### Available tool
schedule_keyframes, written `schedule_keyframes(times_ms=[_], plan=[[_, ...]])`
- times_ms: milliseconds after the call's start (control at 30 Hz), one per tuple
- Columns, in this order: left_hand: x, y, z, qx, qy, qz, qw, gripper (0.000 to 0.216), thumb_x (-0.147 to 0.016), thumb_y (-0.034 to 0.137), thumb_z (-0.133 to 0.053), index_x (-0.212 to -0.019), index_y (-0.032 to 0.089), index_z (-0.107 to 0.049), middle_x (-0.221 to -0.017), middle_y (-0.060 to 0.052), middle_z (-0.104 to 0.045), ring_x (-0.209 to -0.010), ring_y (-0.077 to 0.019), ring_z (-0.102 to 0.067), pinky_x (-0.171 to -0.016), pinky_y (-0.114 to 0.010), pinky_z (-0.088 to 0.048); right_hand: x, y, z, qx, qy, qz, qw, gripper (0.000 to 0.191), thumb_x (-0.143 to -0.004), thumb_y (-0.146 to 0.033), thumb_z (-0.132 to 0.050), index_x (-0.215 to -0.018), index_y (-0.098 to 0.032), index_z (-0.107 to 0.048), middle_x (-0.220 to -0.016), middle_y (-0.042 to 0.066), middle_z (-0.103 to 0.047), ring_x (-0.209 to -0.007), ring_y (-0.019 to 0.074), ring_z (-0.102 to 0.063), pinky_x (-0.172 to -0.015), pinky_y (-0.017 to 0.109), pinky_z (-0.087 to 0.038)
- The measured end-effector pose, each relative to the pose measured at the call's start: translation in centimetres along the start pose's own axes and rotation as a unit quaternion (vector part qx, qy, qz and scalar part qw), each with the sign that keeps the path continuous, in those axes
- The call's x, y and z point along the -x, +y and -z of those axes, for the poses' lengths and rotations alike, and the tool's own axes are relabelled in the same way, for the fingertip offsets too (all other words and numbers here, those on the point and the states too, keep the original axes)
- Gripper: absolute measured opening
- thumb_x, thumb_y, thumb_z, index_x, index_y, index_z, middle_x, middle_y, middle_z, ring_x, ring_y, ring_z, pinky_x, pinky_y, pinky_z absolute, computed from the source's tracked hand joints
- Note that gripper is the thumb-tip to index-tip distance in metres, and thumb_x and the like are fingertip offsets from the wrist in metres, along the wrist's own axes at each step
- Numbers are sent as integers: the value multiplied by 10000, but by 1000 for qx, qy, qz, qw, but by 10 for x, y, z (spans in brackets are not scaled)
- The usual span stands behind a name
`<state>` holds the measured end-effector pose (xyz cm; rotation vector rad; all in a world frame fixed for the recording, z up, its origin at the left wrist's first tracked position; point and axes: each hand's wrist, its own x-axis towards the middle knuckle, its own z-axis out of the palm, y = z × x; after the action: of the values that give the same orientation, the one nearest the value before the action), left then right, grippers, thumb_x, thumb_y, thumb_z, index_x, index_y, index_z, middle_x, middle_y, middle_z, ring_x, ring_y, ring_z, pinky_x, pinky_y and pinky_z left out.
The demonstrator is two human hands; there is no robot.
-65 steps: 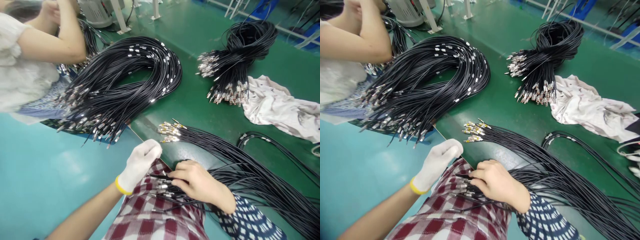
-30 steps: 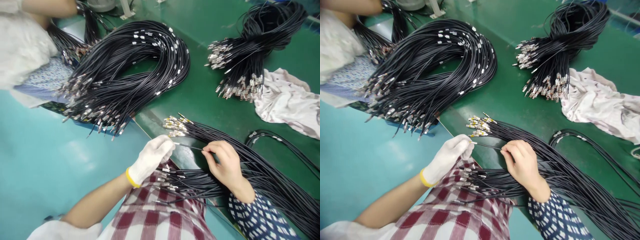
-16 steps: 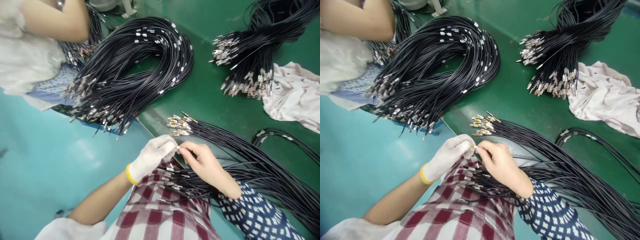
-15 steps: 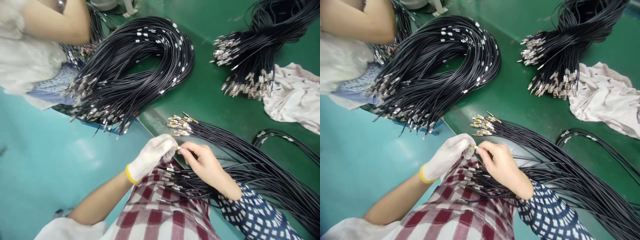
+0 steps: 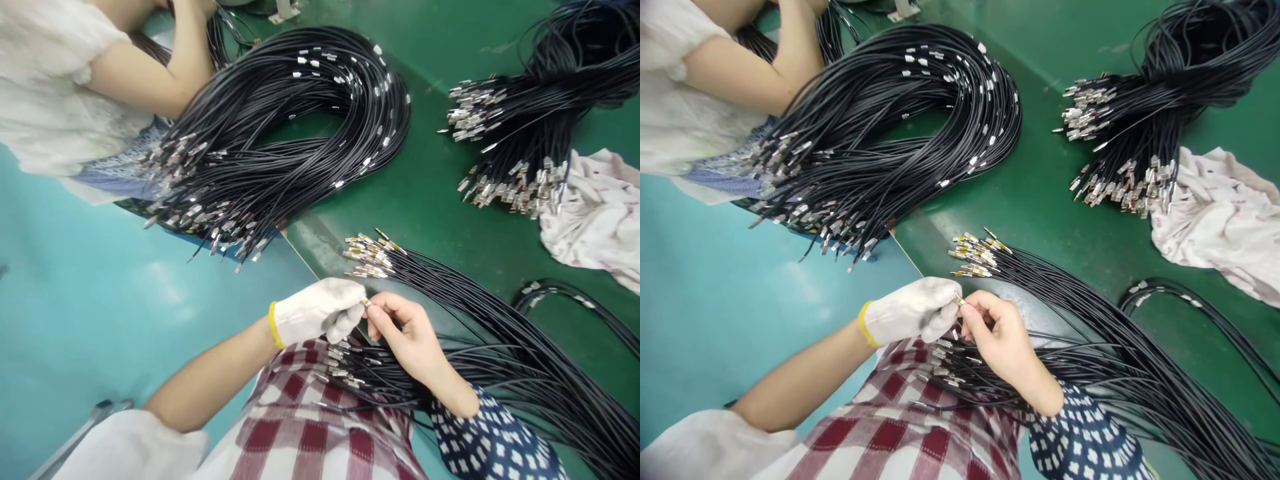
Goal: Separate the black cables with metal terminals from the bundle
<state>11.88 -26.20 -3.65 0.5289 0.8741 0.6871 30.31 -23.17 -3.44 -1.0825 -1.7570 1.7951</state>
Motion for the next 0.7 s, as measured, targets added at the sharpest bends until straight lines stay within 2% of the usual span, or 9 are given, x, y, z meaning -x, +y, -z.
schedule_keyframes(times_ms=[233,467,700], plan=[[-9,-2,4,16,-28,12,999,485,-856,568,-616,-617,172,-472,-445,48,-431,-375,-59,-367,-392,-200,-255,-1,6,-2,-50,9,-20,999,327,-947,-434,-572,-741,-180,-598,-551,-19,-578,-496,115,-522,-526,240,-450],[-12,-6,11,12,-70,7,997,471,-880,547,-595,-628,170,-467,-448,49,-437,-381,-64,-368,-400,-204,-274,-1,10,-4,-69,20,-19,997,327,-930,-429,-596,-728,-172,-599,-529,-21,-567,-479,105,-495,-508,227,-427],[-13,-4,11,-5,-73,5,997,435,-922,494,-545,-643,171,-463,-460,46,-439,-397,-66,-364,-418,-211,-274,-1,12,-5,-65,30,-12,997,311,-932,-397,-589,-714,-176,-593,-524,-23,-561,-481,107,-488,-510,225,-415]])
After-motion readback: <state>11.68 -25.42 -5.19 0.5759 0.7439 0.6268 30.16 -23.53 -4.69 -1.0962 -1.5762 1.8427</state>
